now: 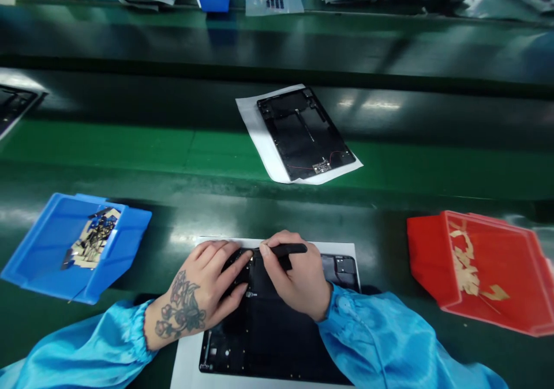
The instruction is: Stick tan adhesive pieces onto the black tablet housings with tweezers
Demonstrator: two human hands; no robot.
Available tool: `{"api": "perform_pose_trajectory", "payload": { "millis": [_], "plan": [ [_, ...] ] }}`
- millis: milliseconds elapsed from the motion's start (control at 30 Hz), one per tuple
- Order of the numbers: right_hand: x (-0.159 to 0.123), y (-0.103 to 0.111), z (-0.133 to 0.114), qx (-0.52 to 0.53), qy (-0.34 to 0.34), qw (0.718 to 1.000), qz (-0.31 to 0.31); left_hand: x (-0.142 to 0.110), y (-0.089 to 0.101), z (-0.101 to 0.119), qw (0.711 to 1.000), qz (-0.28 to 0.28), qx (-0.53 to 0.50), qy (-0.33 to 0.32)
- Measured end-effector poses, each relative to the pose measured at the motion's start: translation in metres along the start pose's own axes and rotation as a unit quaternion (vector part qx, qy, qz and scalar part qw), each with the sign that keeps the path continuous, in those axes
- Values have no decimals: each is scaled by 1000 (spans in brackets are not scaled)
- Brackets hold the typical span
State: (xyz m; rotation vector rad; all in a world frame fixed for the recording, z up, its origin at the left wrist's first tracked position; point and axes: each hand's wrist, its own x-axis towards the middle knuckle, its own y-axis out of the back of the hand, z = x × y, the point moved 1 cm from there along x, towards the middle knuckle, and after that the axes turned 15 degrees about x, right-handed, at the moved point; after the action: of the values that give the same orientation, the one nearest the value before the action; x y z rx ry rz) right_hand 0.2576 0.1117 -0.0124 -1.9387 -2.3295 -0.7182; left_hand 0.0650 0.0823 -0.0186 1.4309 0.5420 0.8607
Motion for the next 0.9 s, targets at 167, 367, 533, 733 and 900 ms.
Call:
{"api": "perform_pose_trajectory", "payload": {
  "millis": [167,367,533,733,900],
  "plan": [
    [2,1,0,20,-25,999,1,1,2,0,999,-32,-13,4],
    [1,0,1,87,-30,995,-37,-3,4,-3,998,-15,-55,9],
    [2,-3,-1,162,9,982,-97,-5,3,-5,996,-4,-83,18],
    [0,-3,2,111,68,983,-128,-5,5,-3,994,-12,-101,42],
    [-2,0,4,38,151,970,-184,-6,4,-2,993,1,-104,50]
  ]
}}
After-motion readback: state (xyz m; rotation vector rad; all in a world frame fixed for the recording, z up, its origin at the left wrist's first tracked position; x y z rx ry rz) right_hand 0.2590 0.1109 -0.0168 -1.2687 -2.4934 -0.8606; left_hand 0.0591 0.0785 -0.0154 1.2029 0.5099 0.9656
